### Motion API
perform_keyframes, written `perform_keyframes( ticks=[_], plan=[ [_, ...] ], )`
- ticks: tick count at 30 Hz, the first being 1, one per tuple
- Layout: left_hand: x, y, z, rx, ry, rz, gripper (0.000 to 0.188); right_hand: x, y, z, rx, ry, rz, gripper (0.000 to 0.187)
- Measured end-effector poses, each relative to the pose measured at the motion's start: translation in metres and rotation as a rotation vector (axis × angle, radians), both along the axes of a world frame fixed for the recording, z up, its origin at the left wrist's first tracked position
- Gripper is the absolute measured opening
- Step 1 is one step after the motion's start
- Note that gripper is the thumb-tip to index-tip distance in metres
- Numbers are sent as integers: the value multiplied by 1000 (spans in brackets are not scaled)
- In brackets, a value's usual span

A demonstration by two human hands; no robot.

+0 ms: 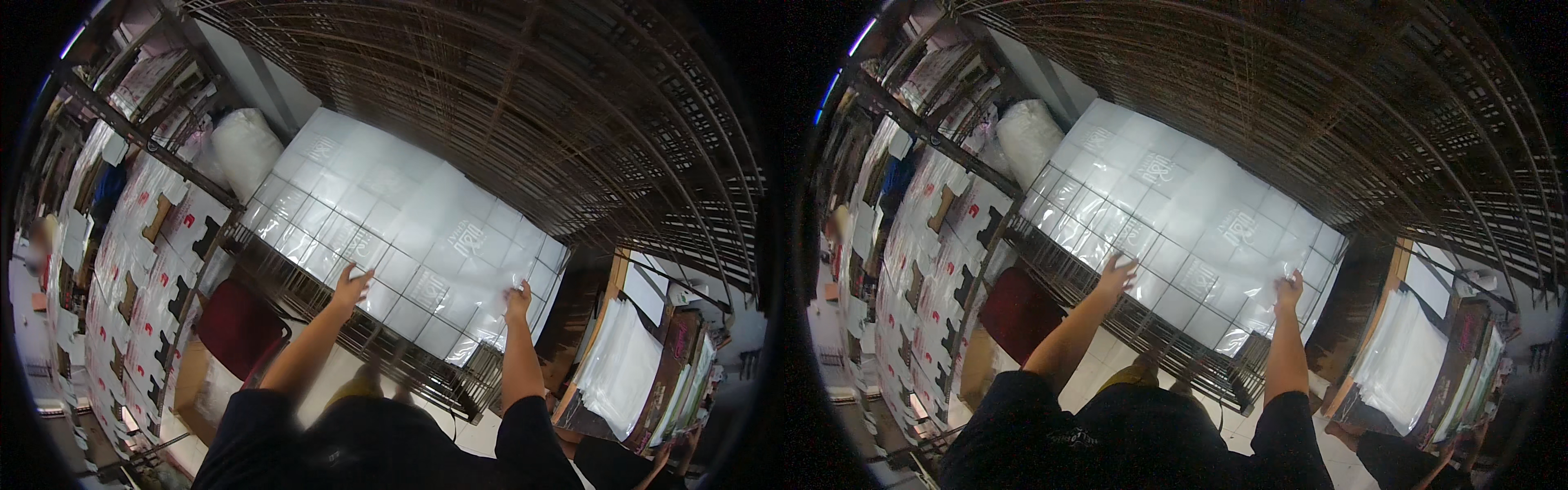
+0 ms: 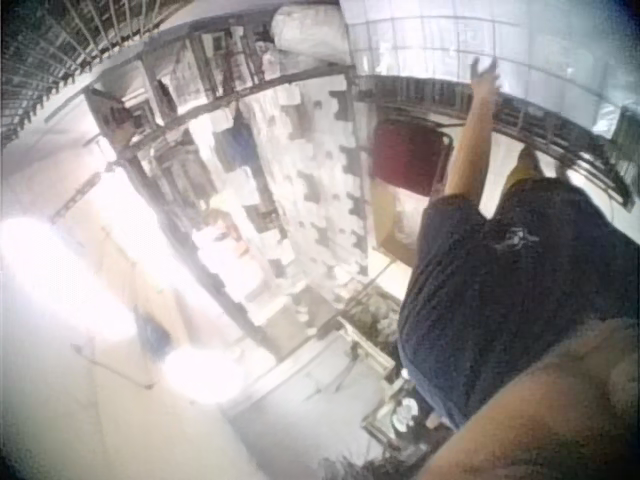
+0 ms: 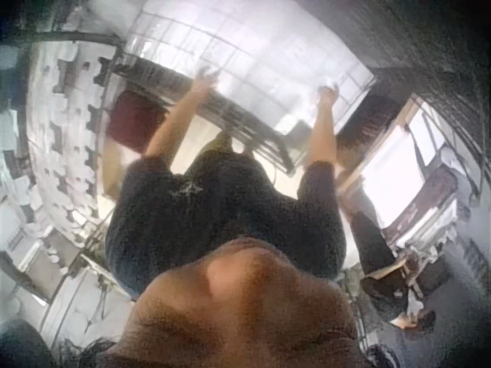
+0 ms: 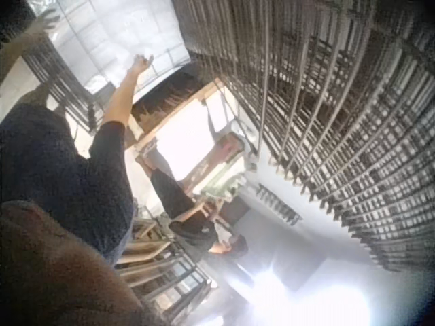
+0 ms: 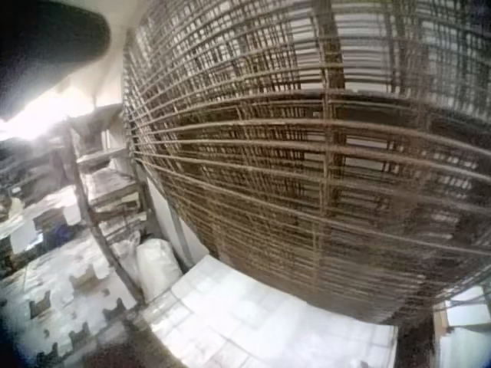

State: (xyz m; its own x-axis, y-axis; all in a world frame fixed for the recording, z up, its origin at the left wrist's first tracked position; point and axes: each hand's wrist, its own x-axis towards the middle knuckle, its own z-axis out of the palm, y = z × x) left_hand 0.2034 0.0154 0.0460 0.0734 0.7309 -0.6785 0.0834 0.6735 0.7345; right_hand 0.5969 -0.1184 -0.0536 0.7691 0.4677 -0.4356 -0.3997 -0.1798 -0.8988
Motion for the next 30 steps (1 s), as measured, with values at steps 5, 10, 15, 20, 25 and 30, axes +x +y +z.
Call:
perform_keyframes(
  ticks=[5, 10, 15, 20, 25, 30],
  plan=[
    [-84, -60, -20, 43, 75, -98, 59, 11, 29, -32, -35, -150, -29, 51],
    [-134, -93, -18, -79, 332, -296, 64, 13, 35, -49, -257, -452, -102, 50],
    [-154, -110, -32, -79, 369, -268, 63, -3, 52, -38, -256, -472, -140, 49],
    [-154, -113, -22, -4, 381, -342, 61, -2, 61, -33, -356, -572, -83, 47],
    [-166, -114, -14, -43, 428, -404, 61, -6, 63, -24, -414, -631, -97, 48],
    [-180, -117, -12, -50, 515, -471, 63, 3, 62, -33, -473, -800, -85, 46]
  ],
)
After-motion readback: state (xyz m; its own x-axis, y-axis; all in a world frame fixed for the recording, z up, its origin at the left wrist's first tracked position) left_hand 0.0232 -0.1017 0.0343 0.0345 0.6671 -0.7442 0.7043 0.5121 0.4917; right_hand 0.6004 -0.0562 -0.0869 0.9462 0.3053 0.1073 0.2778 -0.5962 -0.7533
